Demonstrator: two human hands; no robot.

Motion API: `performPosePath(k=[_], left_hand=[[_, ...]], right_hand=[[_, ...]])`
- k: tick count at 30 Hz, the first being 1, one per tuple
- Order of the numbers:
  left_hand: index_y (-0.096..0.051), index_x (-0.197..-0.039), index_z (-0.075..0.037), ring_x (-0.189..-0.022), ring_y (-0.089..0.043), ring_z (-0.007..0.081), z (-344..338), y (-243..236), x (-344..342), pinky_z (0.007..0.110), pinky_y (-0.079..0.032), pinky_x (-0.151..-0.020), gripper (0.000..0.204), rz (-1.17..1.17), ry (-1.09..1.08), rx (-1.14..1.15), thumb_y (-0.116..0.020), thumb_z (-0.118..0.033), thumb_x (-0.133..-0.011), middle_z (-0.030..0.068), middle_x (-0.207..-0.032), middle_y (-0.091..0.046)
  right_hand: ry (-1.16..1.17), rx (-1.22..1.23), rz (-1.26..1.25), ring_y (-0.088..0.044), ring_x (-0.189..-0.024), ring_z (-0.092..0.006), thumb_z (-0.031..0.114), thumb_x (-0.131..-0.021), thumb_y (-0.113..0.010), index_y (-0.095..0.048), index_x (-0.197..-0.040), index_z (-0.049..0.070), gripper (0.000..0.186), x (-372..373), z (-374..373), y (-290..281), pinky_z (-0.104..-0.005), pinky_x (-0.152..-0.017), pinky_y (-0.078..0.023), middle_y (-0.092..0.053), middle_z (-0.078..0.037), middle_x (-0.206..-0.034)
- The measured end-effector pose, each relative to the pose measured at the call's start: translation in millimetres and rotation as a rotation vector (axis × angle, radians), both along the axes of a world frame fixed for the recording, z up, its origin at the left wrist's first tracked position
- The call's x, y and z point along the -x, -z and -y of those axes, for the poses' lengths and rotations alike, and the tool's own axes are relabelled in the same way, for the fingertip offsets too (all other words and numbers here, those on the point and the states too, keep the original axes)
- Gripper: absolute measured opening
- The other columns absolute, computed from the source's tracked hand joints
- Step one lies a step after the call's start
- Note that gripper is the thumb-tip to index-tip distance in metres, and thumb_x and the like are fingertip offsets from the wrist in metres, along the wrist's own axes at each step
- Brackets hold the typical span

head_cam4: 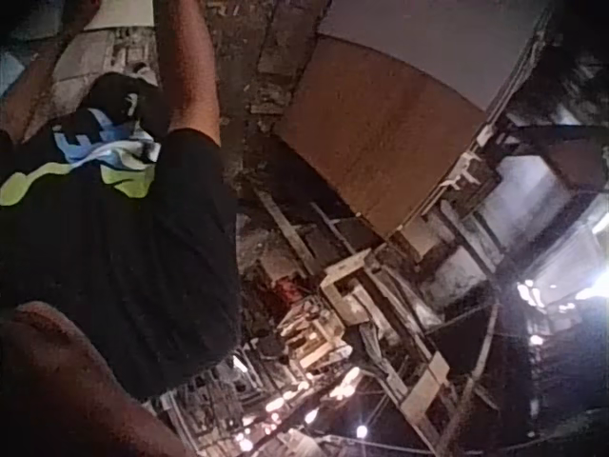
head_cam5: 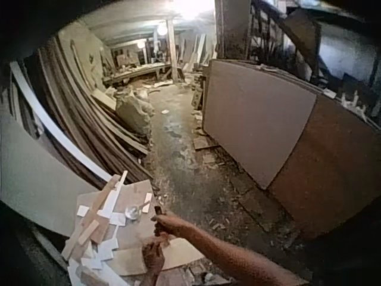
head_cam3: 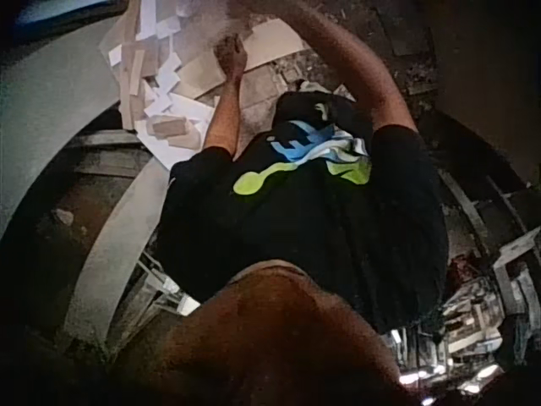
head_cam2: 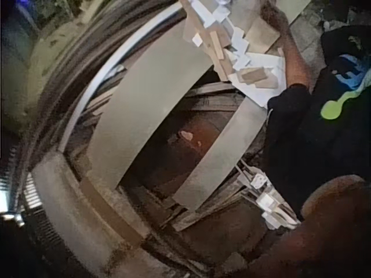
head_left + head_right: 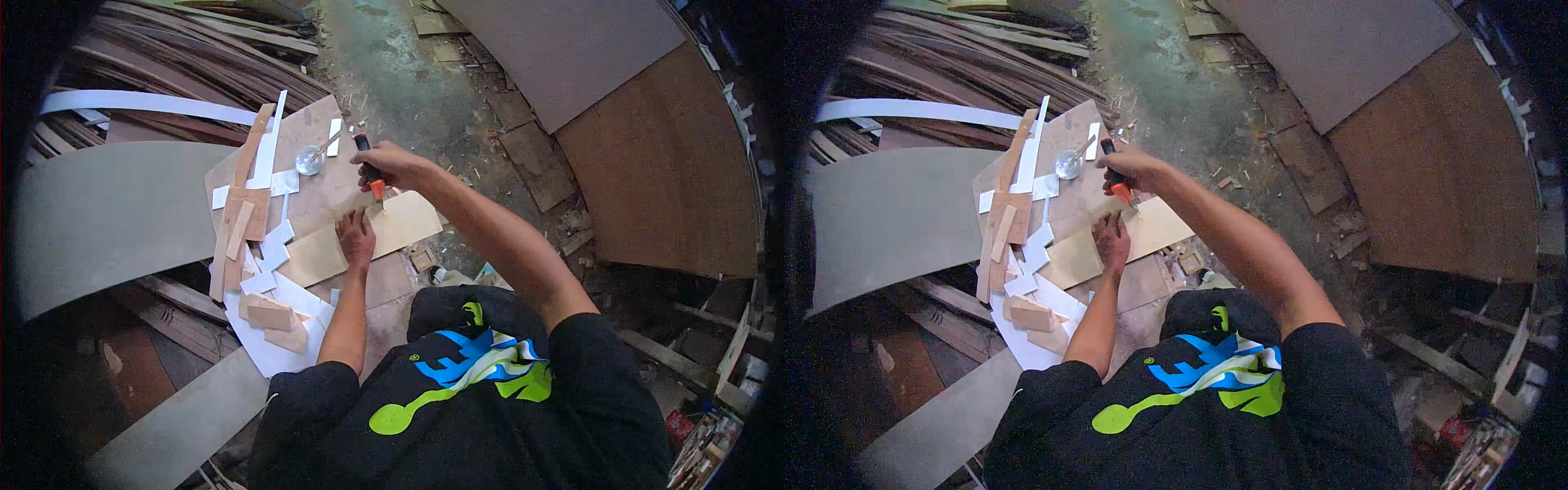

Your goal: The person cuts a wooden board using a hand saw while holding the board in place by hand.

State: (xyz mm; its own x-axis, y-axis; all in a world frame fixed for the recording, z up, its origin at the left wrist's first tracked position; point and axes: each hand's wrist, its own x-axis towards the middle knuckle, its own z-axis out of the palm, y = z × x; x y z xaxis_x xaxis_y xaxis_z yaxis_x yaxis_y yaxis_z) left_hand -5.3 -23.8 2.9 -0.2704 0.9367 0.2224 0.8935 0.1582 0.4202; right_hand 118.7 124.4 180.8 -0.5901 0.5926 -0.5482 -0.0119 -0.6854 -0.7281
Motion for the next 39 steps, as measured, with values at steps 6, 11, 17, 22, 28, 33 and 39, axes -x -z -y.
performPosePath(k=[6, 11, 17, 22, 28, 33, 39], left_hand=[[-0.051, -0.117, -0.007, -0.111, -0.045, 0.0299, 1.9, -5.9, -0.7, 0.045, -0.029, -0.098, 0.046, -0.072, 0.114, -0.038, -0.061, -0.031, -0.079, 0.0141, -0.115, -0.051], [-0.040, -0.127, -0.004, -0.122, -0.037, 0.0315, 7.5, -6.8, 6.6, 0.048, -0.021, -0.105, 0.070, -0.049, 0.257, 0.036, -0.064, -0.044, -0.076, 0.0183, -0.126, -0.043], [-0.028, -0.135, -0.002, -0.129, -0.028, 0.0319, 9.9, -21.9, 3.6, 0.047, -0.014, -0.110, 0.093, -0.073, 0.376, 0.080, -0.064, -0.057, -0.071, 0.0196, -0.134, -0.035], [-0.022, -0.137, 0.000, -0.131, -0.024, 0.0323, 10.1, -25.6, 3.9, 0.046, -0.010, -0.110, 0.100, -0.052, 0.383, 0.173, -0.062, -0.062, -0.069, 0.0193, -0.137, -0.030], [-0.016, -0.140, -0.005, -0.134, -0.018, 0.0329, 13.1, -21.7, 28.8, 0.053, -0.008, -0.109, 0.122, -0.020, 0.558, 0.082, -0.070, -0.067, -0.050, 0.0172, -0.141, -0.025], [-0.019, -0.139, -0.008, -0.133, -0.021, 0.0315, 20.6, -26.5, 52.1, 0.054, -0.010, -0.109, 0.124, -0.019, 0.515, 0.220, -0.075, -0.063, -0.043, 0.0148, -0.139, -0.028], [-0.026, -0.135, -0.007, -0.126, -0.030, 0.0315, 14.1, -32.8, 50.8, 0.050, -0.017, -0.108, 0.120, 0.069, 0.508, 0.200, -0.079, -0.056, -0.039, 0.0133, -0.132, -0.036]], right_hand=[[-0.033, -0.030, 0.004, -0.059, -0.061, -0.0208, 0.014, -0.081, -0.061, -0.048, -0.092, -0.007, 0.026, -4.2, 9.4, 4.5, -0.0359, -0.056, -0.055, -0.052, -0.011, -0.075], [0.014, -0.017, 0.035, -0.059, -0.059, -0.0205, 0.013, -0.078, -0.061, -0.048, -0.092, -0.007, 0.027, 0.4, 16.3, 4.8, -0.0354, -0.054, -0.055, -0.052, -0.011, -0.076], [0.013, -0.082, 0.121, -0.057, -0.055, -0.0185, 0.016, -0.076, -0.062, -0.049, -0.093, -0.004, 0.029, -0.8, 22.6, 13.6, -0.0326, -0.050, -0.053, -0.052, -0.009, -0.075], [0.029, -0.094, 0.110, -0.056, -0.054, -0.0177, 0.019, -0.077, -0.061, -0.051, -0.092, -0.002, 0.028, 1.5, 25.4, 15.6, -0.0324, -0.049, -0.052, -0.051, -0.008, -0.073], [0.009, -0.072, 0.113, -0.055, -0.054, -0.0175, 0.017, -0.078, -0.060, -0.050, -0.094, -0.003, 0.027, 0.6, 19.9, 20.1, -0.0327, -0.048, -0.051, -0.050, -0.007, -0.070], [0.009, -0.080, 0.090, -0.053, -0.051, -0.0172, 0.015, -0.077, -0.060, -0.047, -0.089, -0.002, 0.024, -0.3, 22.0, 13.4, -0.0323, -0.046, -0.049, -0.049, -0.007, -0.069], [0.023, -0.179, 0.081, -0.049, -0.045, -0.0150, 0.010, -0.074, -0.056, -0.044, -0.078, 0.001, 0.016, 2.1, 22.6, 13.2, -0.0324, -0.039, -0.045, -0.046, -0.005, -0.064]])
